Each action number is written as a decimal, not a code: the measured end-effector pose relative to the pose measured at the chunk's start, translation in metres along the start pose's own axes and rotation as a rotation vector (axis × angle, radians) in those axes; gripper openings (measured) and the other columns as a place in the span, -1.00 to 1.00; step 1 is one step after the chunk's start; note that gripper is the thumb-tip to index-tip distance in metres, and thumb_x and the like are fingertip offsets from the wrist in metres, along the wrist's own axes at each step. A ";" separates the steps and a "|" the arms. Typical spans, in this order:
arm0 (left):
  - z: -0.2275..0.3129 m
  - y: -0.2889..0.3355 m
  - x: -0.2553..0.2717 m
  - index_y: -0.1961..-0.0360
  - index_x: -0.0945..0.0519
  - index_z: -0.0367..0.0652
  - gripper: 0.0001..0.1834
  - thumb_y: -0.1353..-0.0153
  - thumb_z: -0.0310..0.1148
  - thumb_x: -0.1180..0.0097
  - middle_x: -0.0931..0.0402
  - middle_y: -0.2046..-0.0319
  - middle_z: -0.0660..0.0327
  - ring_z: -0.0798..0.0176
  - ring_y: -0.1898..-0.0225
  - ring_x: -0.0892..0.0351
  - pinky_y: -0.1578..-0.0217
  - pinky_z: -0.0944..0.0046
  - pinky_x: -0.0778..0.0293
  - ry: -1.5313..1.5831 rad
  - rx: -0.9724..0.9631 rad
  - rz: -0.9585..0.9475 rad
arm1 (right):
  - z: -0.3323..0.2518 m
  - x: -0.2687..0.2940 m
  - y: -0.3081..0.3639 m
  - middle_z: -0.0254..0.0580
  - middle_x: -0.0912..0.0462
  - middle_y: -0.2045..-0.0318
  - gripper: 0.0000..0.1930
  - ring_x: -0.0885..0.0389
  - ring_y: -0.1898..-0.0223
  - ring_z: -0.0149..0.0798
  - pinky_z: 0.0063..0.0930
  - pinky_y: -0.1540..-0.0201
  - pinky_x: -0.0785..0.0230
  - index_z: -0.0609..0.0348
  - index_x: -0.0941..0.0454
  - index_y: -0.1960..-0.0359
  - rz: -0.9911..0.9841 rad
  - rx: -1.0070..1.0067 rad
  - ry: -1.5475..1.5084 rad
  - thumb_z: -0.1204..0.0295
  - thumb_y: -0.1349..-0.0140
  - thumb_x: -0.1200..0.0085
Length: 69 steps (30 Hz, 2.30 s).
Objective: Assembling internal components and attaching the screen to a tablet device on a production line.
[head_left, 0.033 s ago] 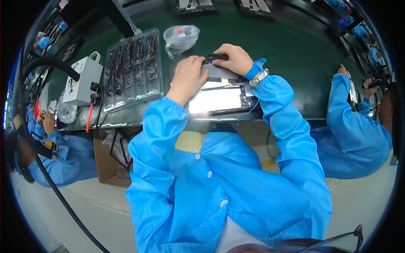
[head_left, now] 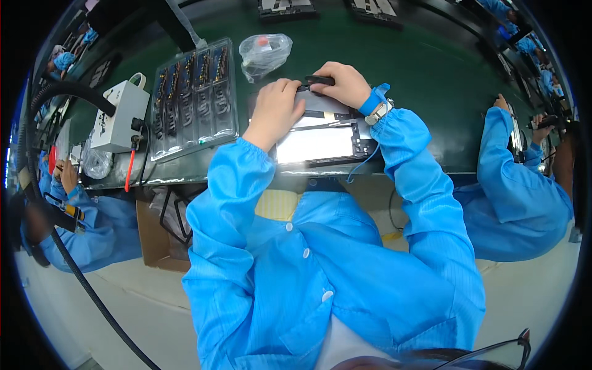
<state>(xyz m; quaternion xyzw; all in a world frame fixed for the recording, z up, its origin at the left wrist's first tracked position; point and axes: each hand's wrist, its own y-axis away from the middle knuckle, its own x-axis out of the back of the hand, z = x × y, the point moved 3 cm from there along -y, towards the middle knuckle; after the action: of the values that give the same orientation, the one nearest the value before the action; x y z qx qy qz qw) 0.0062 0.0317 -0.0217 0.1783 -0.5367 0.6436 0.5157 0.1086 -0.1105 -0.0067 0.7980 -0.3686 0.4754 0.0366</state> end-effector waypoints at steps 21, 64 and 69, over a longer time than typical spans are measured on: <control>-0.025 -0.035 -0.003 0.49 -0.44 -0.19 -0.76 0.07 -0.29 -0.22 -0.38 0.51 0.18 0.10 0.38 -0.43 0.39 0.17 -0.38 0.299 0.050 -0.151 | -0.010 0.008 0.001 -0.24 -0.53 0.42 -0.84 -0.50 0.35 -0.31 -0.52 0.32 -0.36 0.21 -0.59 0.42 -0.060 -0.112 -0.218 0.64 0.10 -0.21; -0.017 -0.036 0.003 0.34 -0.51 -0.25 -0.81 0.01 -0.62 0.07 -0.45 0.38 0.09 0.03 0.33 -0.48 0.29 0.20 -0.43 0.361 0.070 -0.130 | -0.028 0.015 0.024 -0.23 -0.48 0.23 -0.52 -0.56 0.49 -0.34 -0.51 0.46 -0.42 0.17 -0.55 0.16 0.010 0.051 0.148 0.69 0.26 -0.14; -0.015 -0.038 0.006 0.34 -0.54 -0.23 -0.79 0.03 -0.64 0.04 -0.45 0.39 0.12 0.06 0.35 -0.48 0.31 0.20 -0.43 0.370 0.026 -0.124 | -0.025 0.013 0.025 -0.21 -0.50 0.28 -0.57 -0.56 0.50 -0.32 -0.50 0.48 -0.41 0.20 -0.55 0.21 0.003 0.044 0.126 0.70 0.26 -0.12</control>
<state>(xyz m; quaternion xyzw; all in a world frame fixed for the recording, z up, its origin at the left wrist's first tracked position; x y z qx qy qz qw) 0.0407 0.0434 -0.0032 0.0960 -0.4124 0.6393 0.6418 0.0787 -0.1256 0.0098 0.7666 -0.3563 0.5326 0.0414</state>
